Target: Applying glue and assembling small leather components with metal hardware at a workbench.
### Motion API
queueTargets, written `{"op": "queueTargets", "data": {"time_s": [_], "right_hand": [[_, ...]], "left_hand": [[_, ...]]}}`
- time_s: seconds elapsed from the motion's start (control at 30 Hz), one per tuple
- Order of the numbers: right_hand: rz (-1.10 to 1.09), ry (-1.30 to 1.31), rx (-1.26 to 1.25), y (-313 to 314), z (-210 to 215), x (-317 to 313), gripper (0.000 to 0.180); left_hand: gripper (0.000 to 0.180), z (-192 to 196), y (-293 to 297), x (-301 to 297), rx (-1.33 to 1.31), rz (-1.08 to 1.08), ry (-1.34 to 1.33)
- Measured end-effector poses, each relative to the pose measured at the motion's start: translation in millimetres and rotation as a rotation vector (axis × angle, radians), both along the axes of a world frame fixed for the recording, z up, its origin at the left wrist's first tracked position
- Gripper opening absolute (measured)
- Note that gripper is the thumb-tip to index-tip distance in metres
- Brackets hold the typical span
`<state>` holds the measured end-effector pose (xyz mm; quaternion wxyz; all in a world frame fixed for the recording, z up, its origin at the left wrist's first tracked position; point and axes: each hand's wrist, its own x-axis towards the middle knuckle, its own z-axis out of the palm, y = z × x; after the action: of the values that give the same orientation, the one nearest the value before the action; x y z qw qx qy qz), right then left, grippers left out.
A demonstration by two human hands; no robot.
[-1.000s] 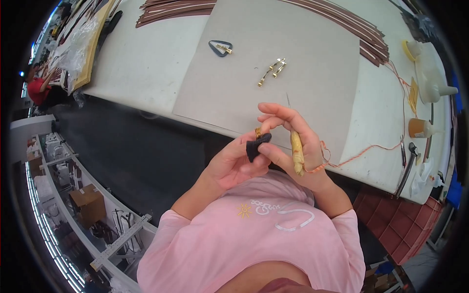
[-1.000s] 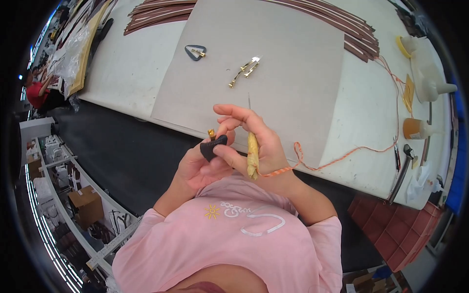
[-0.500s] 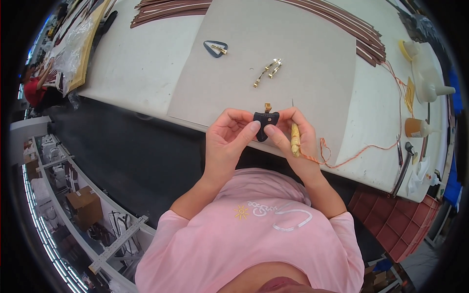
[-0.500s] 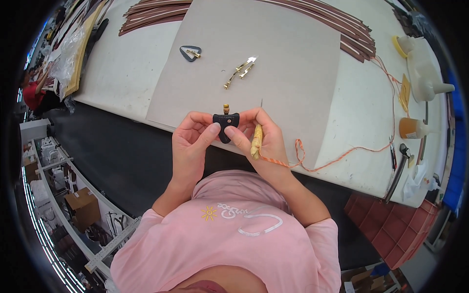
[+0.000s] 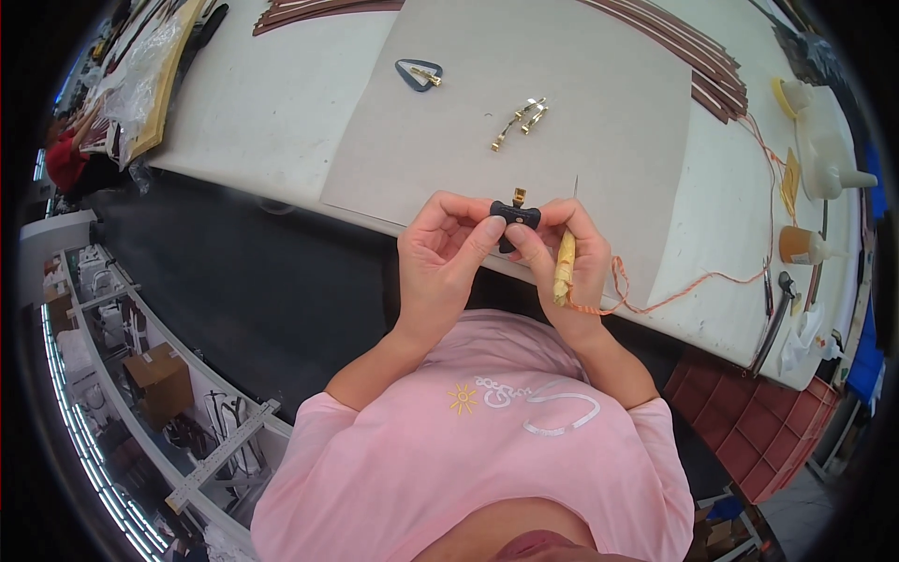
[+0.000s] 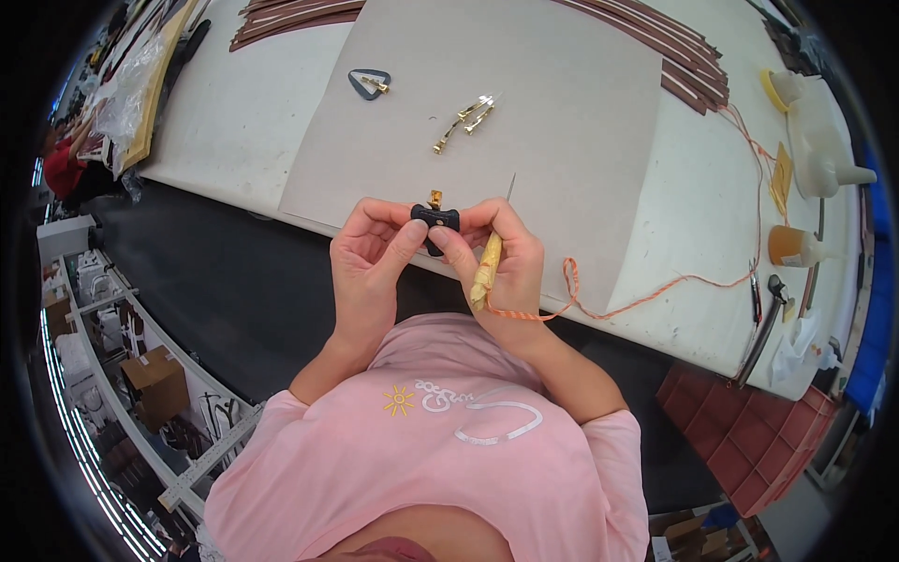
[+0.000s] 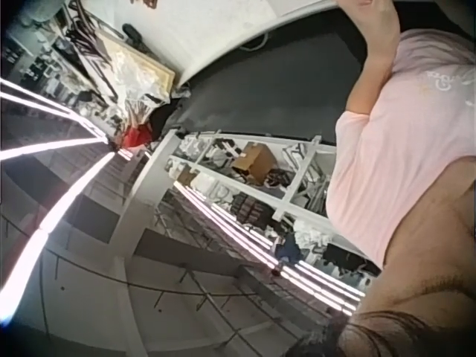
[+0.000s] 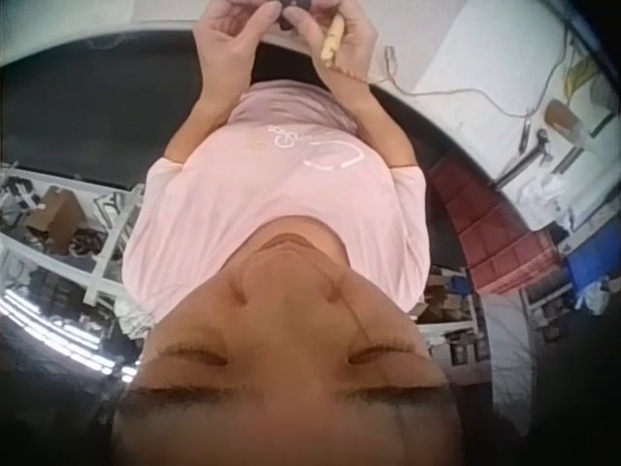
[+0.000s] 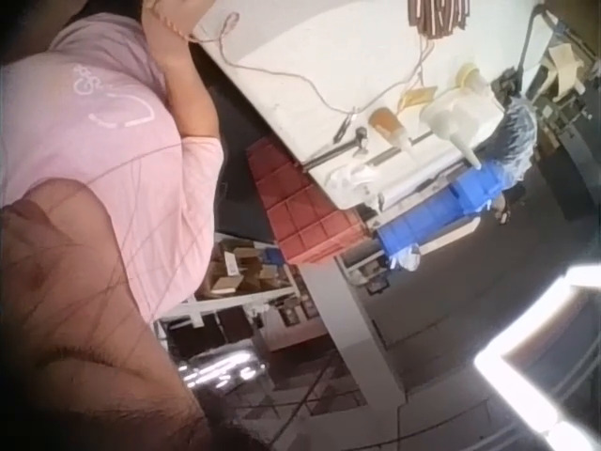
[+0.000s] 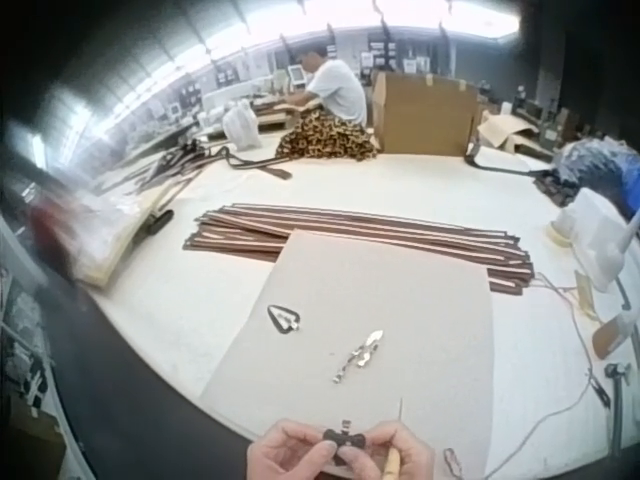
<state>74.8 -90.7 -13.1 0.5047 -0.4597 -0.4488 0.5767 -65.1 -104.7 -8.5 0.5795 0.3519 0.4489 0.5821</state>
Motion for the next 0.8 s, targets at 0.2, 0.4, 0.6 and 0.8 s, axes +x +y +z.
{"op": "queueTargets", "data": {"time_s": [0.2, 0.4, 0.6, 0.8], "right_hand": [[0.016, 0.032, -0.022, 0, -3, 0, 0.015], [0.060, 0.110, -0.082, 6, 2, 4, 0.016], [0.075, -0.033, -0.006, 5, 0, 11, 0.017], [0.041, -0.194, 0.151, 2, -9, 15, 0.020]], "left_hand": [[0.009, -3, 0, -1, -0.008, -0.010, -0.037], [0.015, 11, 10, -10, -0.150, -0.045, -0.176], [0.014, 13, 12, -16, -0.204, -0.143, -0.123], [0.014, 0, 11, -26, -0.266, -0.240, -0.119]]}}
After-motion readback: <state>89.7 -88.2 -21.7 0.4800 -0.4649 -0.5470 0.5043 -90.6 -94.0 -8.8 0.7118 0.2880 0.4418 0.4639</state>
